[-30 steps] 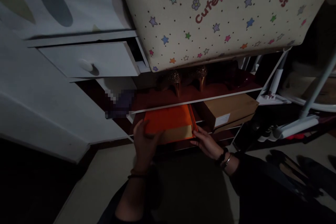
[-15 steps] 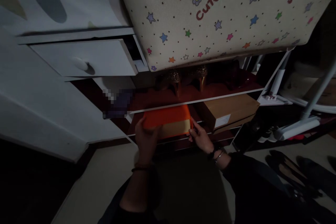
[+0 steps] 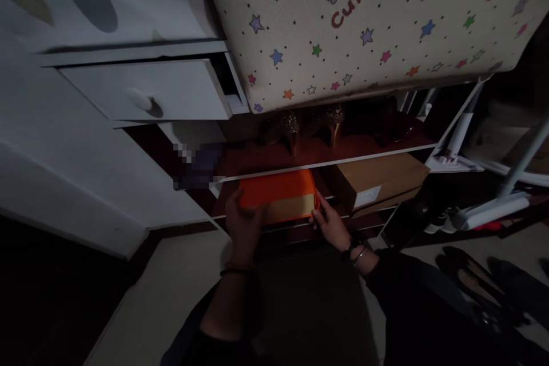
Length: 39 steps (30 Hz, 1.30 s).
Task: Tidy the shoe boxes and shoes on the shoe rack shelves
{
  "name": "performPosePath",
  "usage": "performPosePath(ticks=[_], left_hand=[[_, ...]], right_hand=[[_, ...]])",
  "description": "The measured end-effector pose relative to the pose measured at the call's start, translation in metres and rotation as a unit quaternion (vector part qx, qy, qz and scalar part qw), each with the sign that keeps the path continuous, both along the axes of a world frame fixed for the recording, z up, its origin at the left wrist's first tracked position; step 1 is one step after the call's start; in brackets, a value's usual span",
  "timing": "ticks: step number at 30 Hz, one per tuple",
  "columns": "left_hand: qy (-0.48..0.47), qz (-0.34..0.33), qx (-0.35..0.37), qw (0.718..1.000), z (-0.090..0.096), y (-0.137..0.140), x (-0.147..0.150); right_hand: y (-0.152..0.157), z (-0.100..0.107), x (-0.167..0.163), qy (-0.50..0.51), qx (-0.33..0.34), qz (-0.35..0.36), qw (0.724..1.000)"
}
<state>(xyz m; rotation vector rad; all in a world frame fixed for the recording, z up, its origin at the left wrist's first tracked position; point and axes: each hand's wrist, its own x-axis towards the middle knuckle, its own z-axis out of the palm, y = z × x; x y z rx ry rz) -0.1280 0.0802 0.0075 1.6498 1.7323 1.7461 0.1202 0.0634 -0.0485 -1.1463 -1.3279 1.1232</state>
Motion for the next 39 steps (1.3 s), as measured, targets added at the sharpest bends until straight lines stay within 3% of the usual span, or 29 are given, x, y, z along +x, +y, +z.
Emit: performPosePath(ticks=[15, 22, 26, 31, 35, 39], left_hand=[[0.012, -0.004, -0.014, 1.0, 0.001, -0.001, -0.001], [0.025, -0.004, 0.003, 1.0, -0.002, 0.0, -0.002], [0.066, -0.006, 0.038, 0.997, -0.002, -0.001, 0.0], [0.115, 0.031, 0.085, 0.989, 0.003, -0.015, 0.015], [0.151, 0.058, 0.145, 0.976, 0.003, -0.032, 0.041], [0.207, 0.023, 0.211, 0.955, -0.004, -0.053, 0.079]], right_hand=[[-0.001, 0.001, 0.002, -0.003, -0.003, 0.004, 1.0], [-0.016, 0.013, 0.015, -0.093, -0.006, 0.031, 0.995], [-0.03, 0.021, 0.026, -0.194, 0.015, -0.004, 0.981], [-0.057, 0.041, 0.045, -0.288, 0.082, -0.054, 0.953], [-0.076, 0.066, 0.074, -0.305, 0.202, -0.082, 0.927], [-0.075, 0.084, 0.124, -0.231, 0.314, -0.249, 0.886]])
